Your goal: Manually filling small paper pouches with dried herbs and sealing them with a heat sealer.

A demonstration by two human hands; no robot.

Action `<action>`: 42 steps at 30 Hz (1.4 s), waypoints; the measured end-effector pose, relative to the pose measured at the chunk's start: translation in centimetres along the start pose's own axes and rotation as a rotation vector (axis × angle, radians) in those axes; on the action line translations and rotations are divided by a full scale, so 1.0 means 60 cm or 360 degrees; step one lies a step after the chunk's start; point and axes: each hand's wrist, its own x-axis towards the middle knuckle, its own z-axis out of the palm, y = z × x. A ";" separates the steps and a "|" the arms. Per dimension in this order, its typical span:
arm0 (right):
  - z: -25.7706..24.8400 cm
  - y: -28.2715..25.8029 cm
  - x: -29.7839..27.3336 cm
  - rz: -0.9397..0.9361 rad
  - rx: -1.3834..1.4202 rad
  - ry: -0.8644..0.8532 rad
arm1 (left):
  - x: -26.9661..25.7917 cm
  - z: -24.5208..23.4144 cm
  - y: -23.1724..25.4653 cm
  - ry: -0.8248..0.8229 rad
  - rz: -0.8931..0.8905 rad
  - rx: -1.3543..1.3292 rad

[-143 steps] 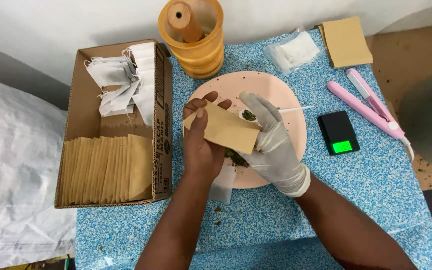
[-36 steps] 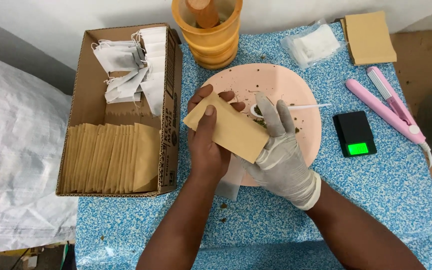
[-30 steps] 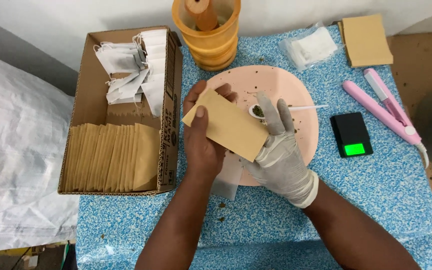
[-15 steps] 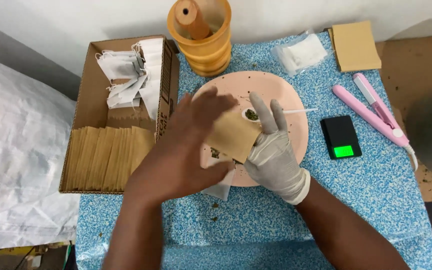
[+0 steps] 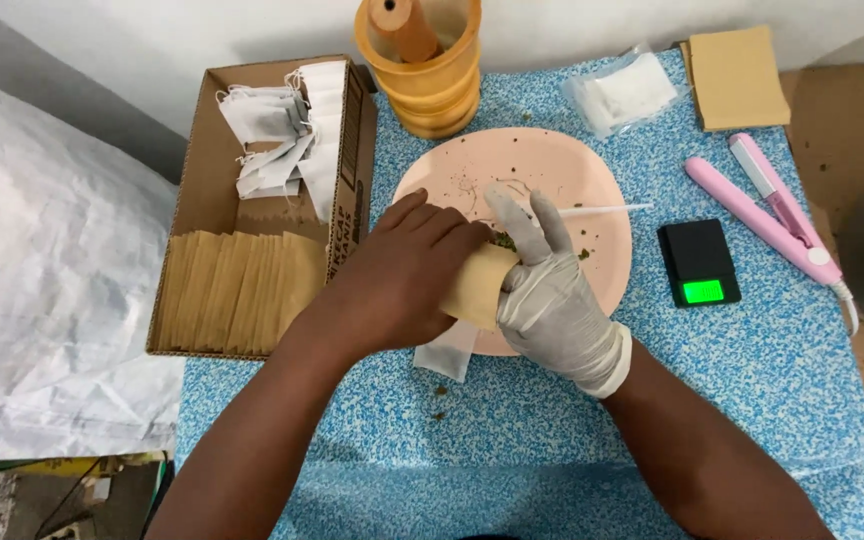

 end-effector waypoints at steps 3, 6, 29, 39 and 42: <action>0.008 0.009 -0.004 0.0086 0.0153 -0.0055 | -0.004 -0.009 -0.002 0.0054 0.0022 -0.0066; -0.011 -0.001 0.009 -0.0088 0.0107 -0.0061 | -0.012 -0.019 0.000 0.0019 -0.0103 -0.0117; -0.035 -0.038 0.047 0.0922 0.0658 -0.0778 | -0.114 0.047 0.057 0.1170 -0.0454 -0.1280; -0.044 -0.047 0.054 0.0952 0.0475 -0.0904 | -0.124 0.053 0.056 0.1150 -0.0482 -0.1317; -0.039 -0.051 0.057 0.0860 0.0275 -0.0979 | -0.122 0.053 0.058 0.1147 -0.0495 -0.1322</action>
